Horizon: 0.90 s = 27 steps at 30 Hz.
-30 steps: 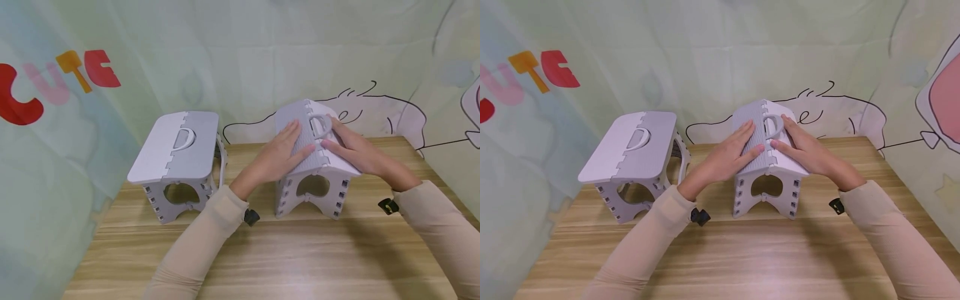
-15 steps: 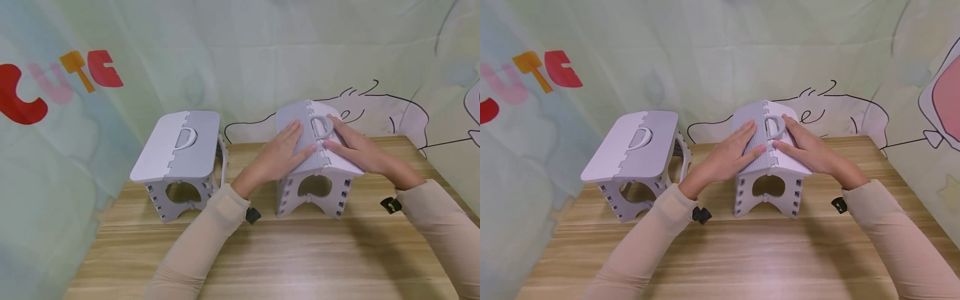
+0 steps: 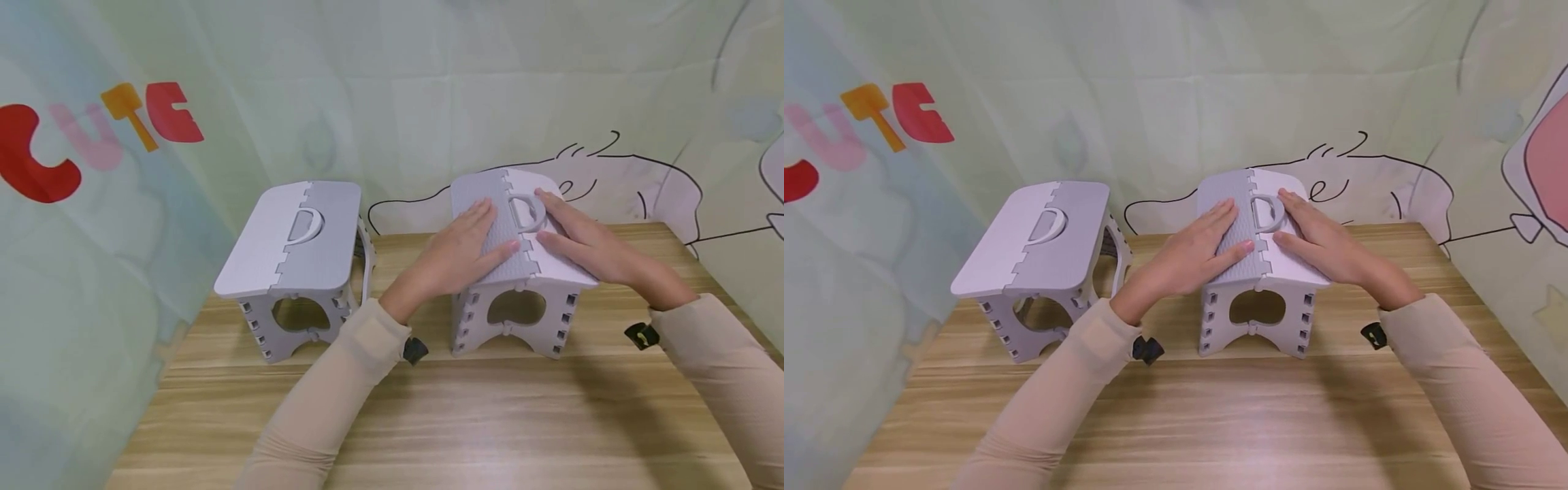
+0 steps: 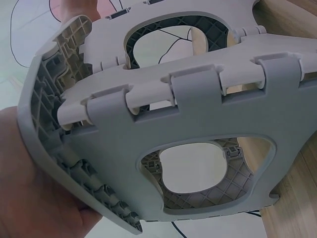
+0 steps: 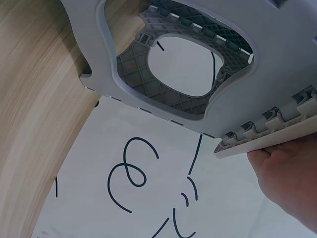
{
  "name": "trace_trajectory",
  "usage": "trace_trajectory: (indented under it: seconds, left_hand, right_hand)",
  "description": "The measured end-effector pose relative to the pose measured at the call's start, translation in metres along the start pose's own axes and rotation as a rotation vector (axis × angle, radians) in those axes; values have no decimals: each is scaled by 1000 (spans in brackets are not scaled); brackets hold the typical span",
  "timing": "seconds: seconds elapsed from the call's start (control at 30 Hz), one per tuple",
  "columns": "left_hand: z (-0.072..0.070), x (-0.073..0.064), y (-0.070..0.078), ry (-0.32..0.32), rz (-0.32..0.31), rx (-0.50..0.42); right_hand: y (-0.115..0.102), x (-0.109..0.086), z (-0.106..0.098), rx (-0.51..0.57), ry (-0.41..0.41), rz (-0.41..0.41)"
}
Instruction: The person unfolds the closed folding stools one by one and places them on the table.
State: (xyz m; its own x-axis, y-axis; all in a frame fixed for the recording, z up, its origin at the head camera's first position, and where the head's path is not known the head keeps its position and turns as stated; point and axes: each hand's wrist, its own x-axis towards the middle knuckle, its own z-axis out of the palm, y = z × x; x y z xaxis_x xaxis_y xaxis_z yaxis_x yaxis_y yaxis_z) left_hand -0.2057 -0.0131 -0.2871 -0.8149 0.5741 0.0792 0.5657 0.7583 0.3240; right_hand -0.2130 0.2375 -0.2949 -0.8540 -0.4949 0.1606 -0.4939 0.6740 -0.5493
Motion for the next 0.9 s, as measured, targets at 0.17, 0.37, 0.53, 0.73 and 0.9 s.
trace_trajectory:
  seconds: [0.17, 0.37, 0.53, 0.73, 0.9]
  left_hand:
    - [-1, 1, 1, -22, 1, 40]
    - [-1, 1, 3, -40, -2, 95]
    - [-2, 1, 5, -48, -19, 128]
    - [-5, 0, 7, -60, -25, 145]
    - [-7, -1, 6, -61, -20, 127]
  right_hand:
    - [0, -1, -1, -15, -5, -3]
    - [-1, -1, -1, -49, -13, -5]
    - [-3, -1, -1, -70, -14, -7]
    - [-4, -1, -2, -75, -20, -1]
    - [-6, 0, -3, -77, -26, 4]
